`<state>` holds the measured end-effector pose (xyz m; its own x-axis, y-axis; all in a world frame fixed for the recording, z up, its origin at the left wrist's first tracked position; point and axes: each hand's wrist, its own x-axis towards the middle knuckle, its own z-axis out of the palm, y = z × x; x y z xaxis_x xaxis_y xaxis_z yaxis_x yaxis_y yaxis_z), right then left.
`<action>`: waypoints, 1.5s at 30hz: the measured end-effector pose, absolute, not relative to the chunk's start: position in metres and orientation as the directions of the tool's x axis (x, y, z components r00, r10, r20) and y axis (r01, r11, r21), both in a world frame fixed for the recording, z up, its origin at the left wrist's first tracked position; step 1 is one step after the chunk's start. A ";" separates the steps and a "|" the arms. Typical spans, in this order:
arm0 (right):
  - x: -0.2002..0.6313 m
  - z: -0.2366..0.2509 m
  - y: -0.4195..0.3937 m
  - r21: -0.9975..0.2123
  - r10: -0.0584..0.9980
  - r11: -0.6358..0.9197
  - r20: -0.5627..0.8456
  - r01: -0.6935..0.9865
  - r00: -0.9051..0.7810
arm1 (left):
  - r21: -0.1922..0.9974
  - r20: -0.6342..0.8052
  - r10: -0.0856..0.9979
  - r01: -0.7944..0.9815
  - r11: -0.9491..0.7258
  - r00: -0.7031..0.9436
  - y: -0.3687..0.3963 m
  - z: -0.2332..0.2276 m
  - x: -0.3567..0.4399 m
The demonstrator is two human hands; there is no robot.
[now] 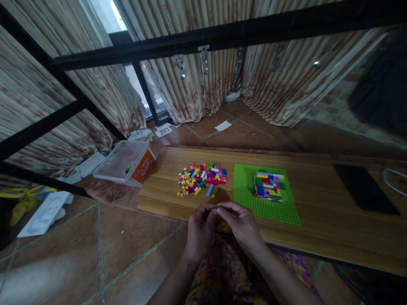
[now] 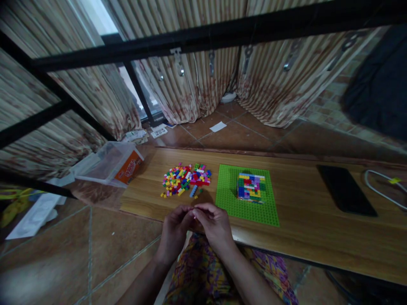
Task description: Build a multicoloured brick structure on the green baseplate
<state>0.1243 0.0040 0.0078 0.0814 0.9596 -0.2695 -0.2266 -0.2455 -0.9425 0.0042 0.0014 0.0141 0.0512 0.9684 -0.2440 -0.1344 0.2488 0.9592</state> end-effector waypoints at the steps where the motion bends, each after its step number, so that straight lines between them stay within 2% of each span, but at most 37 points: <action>1: 0.124 0.007 0.004 -0.938 0.955 -0.258 -0.284 -0.233 0.087 | 0.953 -0.260 0.964 -0.149 0.264 0.049 0.001 0.013 0.005; 5: 0.123 0.002 0.003 -0.911 0.941 -0.292 -0.328 -0.292 0.082 | 0.920 -0.341 0.938 -0.186 0.346 0.057 0.002 0.013 0.004; 10: 0.120 -0.004 0.006 -0.787 0.901 -0.393 -0.432 -0.476 -0.028 | 0.834 -0.450 0.885 -0.295 0.465 0.122 0.007 0.011 0.001; 12: 0.121 -0.007 0.010 -0.792 0.903 -0.385 -0.429 -0.474 -0.017 | 0.812 -0.467 0.877 -0.336 0.477 0.116 0.009 0.007 -0.002; 14: 0.126 -0.012 0.017 -0.877 0.926 -0.325 -0.370 -0.353 0.068 | 0.850 -0.438 0.898 -0.302 0.431 0.048 0.013 0.000 -0.006; 17: 0.138 -0.018 0.032 -0.988 0.977 -0.147 -0.138 0.045 0.166 | 0.963 -0.270 0.958 -0.011 0.270 -0.099 0.019 -0.010 -0.017; 20: 0.147 -0.021 0.049 -0.902 0.986 0.037 0.103 0.431 0.130 | 0.931 -0.047 0.994 0.356 0.081 -0.102 0.029 -0.016 -0.024; 23: 0.149 -0.022 0.063 -0.764 0.980 0.117 0.192 0.635 0.050 | 0.815 0.109 0.994 0.575 -0.070 -0.033 0.039 -0.019 -0.023; 26: 0.147 -0.023 0.071 -0.667 0.979 0.139 0.203 0.732 -0.001 | 0.730 0.168 0.986 0.672 -0.126 0.002 0.048 -0.021 -0.017; 29: 0.145 -0.025 0.074 -0.597 0.981 0.138 0.193 0.790 -0.025 | 0.700 0.185 0.983 0.700 -0.142 0.015 0.053 -0.024 -0.011; 33: 0.141 -0.028 0.073 -0.534 0.978 0.149 0.202 0.832 -0.046 | 0.729 0.189 0.982 0.669 -0.144 0.005 0.055 -0.026 -0.008; 38: 0.140 -0.028 0.076 -0.532 0.969 0.201 0.232 0.823 -0.087 | 0.806 0.187 0.982 0.570 -0.161 0.013 0.056 -0.022 -0.011; 45: 0.146 -0.008 0.119 -0.513 0.971 0.148 0.236 0.846 -0.027 | 0.838 0.228 0.974 0.511 -0.190 -0.012 0.053 -0.015 -0.022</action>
<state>0.1457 0.1188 -0.0080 -0.0266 0.9715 0.2357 0.8459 0.1475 -0.5126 -0.0218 0.0528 -0.0147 -0.0122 0.9735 0.2282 0.5112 -0.1901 0.8382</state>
